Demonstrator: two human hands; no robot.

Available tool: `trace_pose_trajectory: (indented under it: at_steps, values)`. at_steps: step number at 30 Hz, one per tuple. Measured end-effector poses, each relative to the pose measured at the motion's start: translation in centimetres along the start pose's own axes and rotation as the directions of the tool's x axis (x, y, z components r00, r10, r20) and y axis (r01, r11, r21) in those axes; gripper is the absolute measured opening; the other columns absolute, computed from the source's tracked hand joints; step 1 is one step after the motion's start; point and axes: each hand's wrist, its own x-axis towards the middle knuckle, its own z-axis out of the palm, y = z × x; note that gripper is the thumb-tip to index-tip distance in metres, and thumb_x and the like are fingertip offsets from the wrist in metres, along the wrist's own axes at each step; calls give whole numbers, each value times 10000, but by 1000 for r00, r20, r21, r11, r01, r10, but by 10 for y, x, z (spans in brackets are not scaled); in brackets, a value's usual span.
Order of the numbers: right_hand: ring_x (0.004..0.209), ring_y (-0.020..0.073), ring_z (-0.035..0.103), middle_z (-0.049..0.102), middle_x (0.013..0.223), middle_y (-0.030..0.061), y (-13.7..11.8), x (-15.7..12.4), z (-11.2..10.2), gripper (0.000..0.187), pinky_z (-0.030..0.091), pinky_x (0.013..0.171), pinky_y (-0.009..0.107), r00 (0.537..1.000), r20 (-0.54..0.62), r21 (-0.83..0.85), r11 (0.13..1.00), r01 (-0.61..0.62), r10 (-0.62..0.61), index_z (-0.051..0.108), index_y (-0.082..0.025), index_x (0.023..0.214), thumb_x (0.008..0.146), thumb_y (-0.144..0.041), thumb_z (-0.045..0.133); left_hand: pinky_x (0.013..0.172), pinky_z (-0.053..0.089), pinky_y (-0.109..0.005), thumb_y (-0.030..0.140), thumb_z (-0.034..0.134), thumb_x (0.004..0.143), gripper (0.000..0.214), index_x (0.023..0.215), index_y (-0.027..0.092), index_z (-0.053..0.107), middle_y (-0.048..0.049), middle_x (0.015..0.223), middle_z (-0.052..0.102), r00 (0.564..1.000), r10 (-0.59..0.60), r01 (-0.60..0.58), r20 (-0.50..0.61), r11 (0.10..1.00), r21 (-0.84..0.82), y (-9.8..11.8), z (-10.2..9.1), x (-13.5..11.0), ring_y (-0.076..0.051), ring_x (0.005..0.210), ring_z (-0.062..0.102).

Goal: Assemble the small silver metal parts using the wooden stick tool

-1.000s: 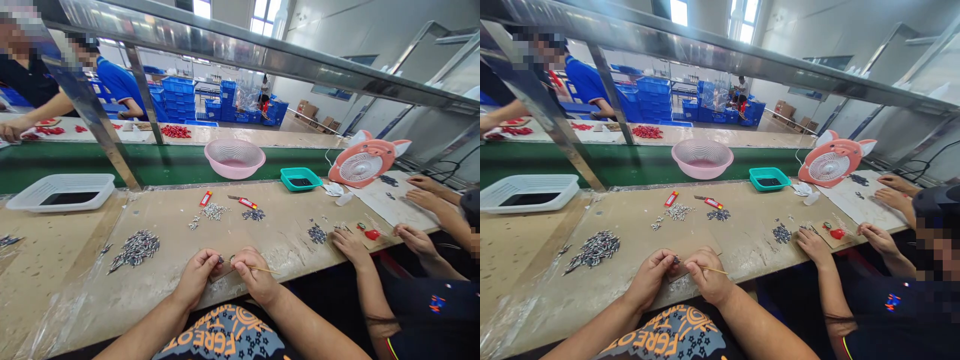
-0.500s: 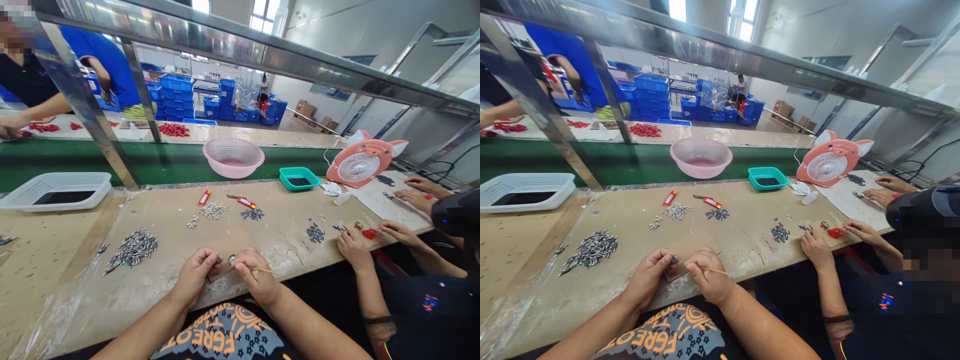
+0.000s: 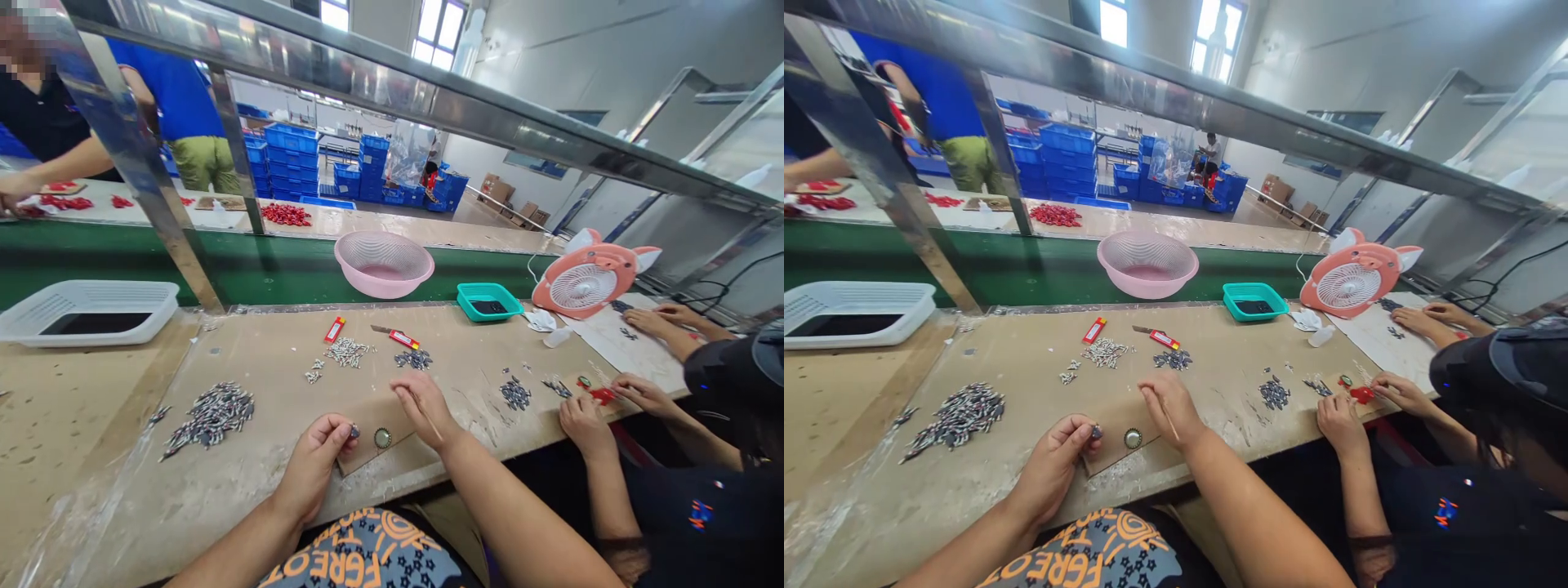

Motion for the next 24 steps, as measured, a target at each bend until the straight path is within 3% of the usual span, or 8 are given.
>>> trace_pose_trajectory:
  at_steps: [4, 8, 12, 16, 20, 24]
  values:
    - [1032, 217, 504, 602, 1051, 86, 31, 45, 10, 194, 378, 926, 361, 984, 152, -397, 918, -26, 93, 614, -193, 1027, 860, -177, 517, 664, 418, -246, 384, 659, 751, 214, 757, 171, 647, -23, 717, 626, 1000, -5, 5, -12, 1000, -19, -1, -2, -1, -150, 680, 535]
    - [1032, 234, 497, 603, 1020, 99, 48, 77, 30, 175, 358, 932, 361, 947, 233, -560, 827, -54, 220, 640, -179, 976, 874, -263, 525, 662, 416, -247, 389, 654, 755, 216, 758, 172, 653, -27, 720, 623, 1000, -7, 6, -27, 1000, -30, -1, -4, -1, -155, 685, 533]
    - [1009, 261, 498, 611, 963, 117, 54, 92, 46, 210, 360, 899, 387, 935, 216, -606, 789, -98, 282, 650, -161, 914, 882, -311, 506, 655, 413, -239, 382, 649, 763, 207, 760, 175, 653, -21, 723, 623, 1000, -13, 12, -11, 998, -59, -2, -6, -1, -146, 682, 530]
    - [1005, 270, 499, 618, 954, 119, 57, 101, 52, 125, 366, 876, 387, 930, 211, -599, 791, -121, 302, 645, -158, 862, 839, -239, 553, 654, 417, -239, 374, 647, 769, 204, 764, 171, 651, -21, 724, 621, 1000, -24, 24, 6, 996, -83, -2, -6, -1, -140, 679, 531]
    - [938, 245, 530, 629, 899, 106, 51, 104, 47, 72, 387, 843, 360, 932, 231, -520, 845, -124, 279, 624, -147, 805, 814, -176, 558, 652, 422, -239, 364, 650, 771, 198, 777, 167, 645, -21, 733, 622, 1000, -17, 14, -20, 994, -109, -2, -6, -1, -135, 679, 534]
    - [775, 157, 562, 628, 799, 34, 24, 86, 39, 81, 430, 718, 257, 933, 290, -360, 927, -100, 213, 582, -163, 794, 827, -138, 513, 651, 430, -241, 343, 652, 777, 179, 842, 177, 632, -15, 748, 624, 997, 3, -15, -73, 987, -161, -2, -6, 0, -136, 696, 551]
